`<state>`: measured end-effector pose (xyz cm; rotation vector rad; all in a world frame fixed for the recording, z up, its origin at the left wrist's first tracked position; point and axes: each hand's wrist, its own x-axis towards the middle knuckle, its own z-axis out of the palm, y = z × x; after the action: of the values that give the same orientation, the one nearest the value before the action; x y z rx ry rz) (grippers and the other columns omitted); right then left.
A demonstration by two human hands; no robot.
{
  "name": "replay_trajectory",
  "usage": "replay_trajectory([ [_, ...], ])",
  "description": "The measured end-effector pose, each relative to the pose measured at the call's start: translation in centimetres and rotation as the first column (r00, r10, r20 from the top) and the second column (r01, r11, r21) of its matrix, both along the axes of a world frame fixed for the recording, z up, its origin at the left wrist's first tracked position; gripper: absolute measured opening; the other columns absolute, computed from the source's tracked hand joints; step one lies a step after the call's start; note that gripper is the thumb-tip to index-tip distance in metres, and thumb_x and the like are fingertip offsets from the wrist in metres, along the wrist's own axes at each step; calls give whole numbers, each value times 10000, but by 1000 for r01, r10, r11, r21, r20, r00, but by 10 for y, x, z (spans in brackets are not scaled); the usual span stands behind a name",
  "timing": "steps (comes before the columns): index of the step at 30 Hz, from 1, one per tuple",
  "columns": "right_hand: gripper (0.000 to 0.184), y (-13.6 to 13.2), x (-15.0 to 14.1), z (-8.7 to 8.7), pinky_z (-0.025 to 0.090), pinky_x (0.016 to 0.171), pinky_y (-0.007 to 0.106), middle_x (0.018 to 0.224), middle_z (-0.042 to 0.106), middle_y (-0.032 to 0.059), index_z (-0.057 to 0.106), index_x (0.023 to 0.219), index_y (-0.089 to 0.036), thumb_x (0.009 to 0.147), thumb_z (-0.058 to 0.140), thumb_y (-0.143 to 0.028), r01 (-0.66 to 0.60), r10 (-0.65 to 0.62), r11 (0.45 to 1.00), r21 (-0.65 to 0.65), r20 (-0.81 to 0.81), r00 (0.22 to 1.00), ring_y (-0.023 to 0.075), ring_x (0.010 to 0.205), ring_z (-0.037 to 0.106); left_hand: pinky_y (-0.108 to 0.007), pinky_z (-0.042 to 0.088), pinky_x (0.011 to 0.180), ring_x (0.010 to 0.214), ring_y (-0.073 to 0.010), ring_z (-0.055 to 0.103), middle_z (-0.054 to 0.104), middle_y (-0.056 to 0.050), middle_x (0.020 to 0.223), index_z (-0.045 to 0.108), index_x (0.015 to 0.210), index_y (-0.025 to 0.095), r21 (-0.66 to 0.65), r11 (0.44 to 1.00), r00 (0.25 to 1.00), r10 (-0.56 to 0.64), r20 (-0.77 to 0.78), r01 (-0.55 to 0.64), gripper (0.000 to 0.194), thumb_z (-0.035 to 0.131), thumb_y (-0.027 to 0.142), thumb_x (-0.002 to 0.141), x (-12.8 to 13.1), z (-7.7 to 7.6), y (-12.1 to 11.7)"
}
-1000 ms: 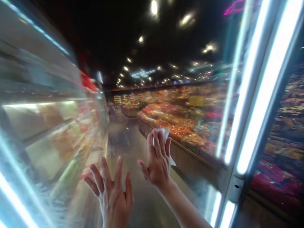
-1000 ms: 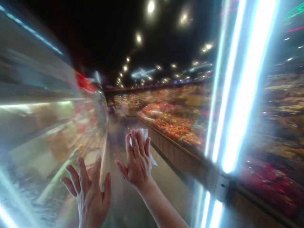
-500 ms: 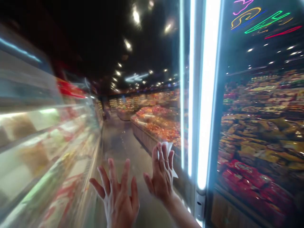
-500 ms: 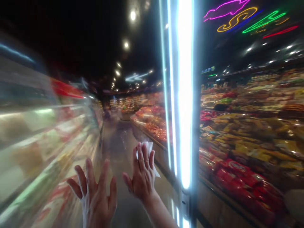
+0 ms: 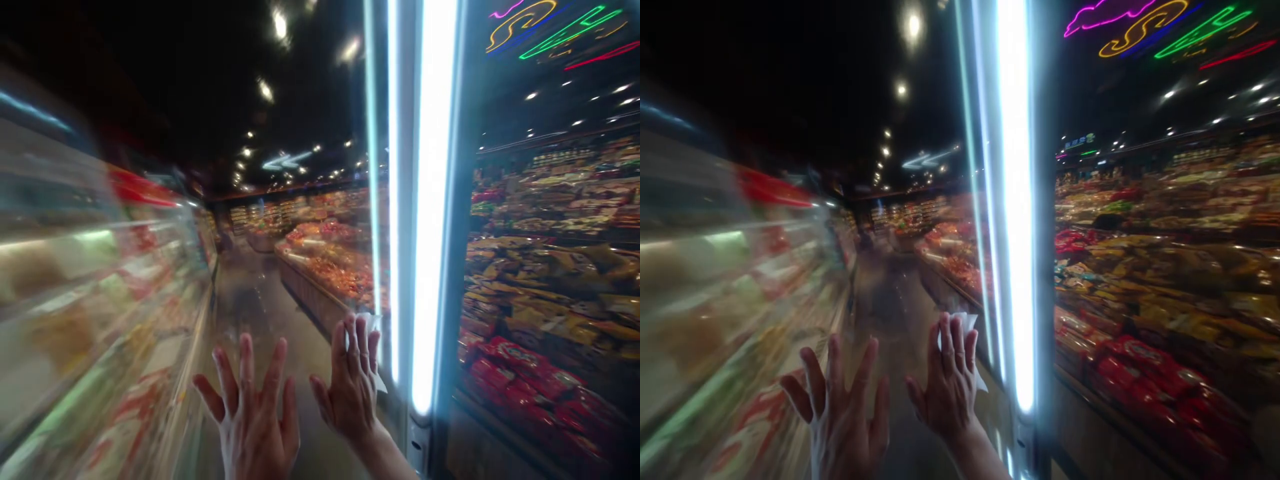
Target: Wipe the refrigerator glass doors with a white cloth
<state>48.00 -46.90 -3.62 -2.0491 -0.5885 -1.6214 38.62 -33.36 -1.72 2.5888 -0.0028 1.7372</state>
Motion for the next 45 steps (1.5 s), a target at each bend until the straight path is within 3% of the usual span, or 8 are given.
replay_trajectory([
  [10,796,55,-27,32,275,1258,663,1754,132,210,1,1678,-47,1066,233,-501,-15,22,995,-94,76,997,364,1639,59,-694,-58,1297,1645,-354,-22,36,42,1781,189,1627,479,-78,997,999,25,20,-23,876,683,302,925,-32,3,60],
  [14,774,92,-46,59,287,1237,694,1729,240,212,38,1690,-96,1065,229,-512,-29,34,998,-60,80,996,395,1611,207,-754,-79,1264,1636,-391,-47,111,-2,1777,180,1628,472,-77,996,999,42,35,-39,902,699,292,913,-51,7,101],
  [19,837,150,-69,71,217,1312,573,1687,358,192,53,1684,-54,1052,233,-574,-110,181,945,-309,212,960,322,1622,207,-747,-37,1275,1638,-383,-18,93,-15,1776,174,1631,462,-23,997,996,80,43,-79,886,664,248,925,-79,15,165],
  [25,877,208,-94,121,165,1313,623,1744,159,221,-26,1678,-54,1060,217,-626,-114,157,973,-203,211,965,355,1638,68,-740,-74,1266,1635,-389,-31,121,-18,1772,227,1629,433,21,996,988,81,135,-85,822,656,314,939,-110,65,240],
  [32,963,251,-110,163,177,1318,617,1720,261,210,10,1674,-42,1030,276,-707,-39,244,846,-532,322,915,329,1636,130,-721,-75,1271,1637,-353,-46,144,-43,1768,282,1628,390,78,994,967,59,247,-80,731,603,306,976,-128,120,304],
  [35,928,257,-112,188,114,1307,672,1743,190,202,-27,1671,-53,1039,174,-703,-61,229,879,-472,307,924,329,1644,52,-729,-65,1270,1641,-349,-27,165,-58,1766,304,1624,370,89,992,963,64,263,-90,700,582,304,985,-127,135,312],
  [40,1071,261,-111,212,44,1288,728,1701,335,162,-16,1677,-108,953,278,-840,-20,322,762,-648,352,879,349,1635,108,-696,-57,1291,1644,-341,36,228,-57,1752,381,1596,351,140,984,957,66,282,-109,647,585,315,983,-129,153,312],
  [45,987,245,-101,241,-25,1282,711,1751,191,148,-8,1680,-124,993,202,-801,0,248,828,-561,366,897,340,1641,-20,-676,-87,1292,1643,-336,77,292,-65,1731,465,1552,328,160,981,940,50,336,-109,553,548,353,1006,-127,169,311],
])
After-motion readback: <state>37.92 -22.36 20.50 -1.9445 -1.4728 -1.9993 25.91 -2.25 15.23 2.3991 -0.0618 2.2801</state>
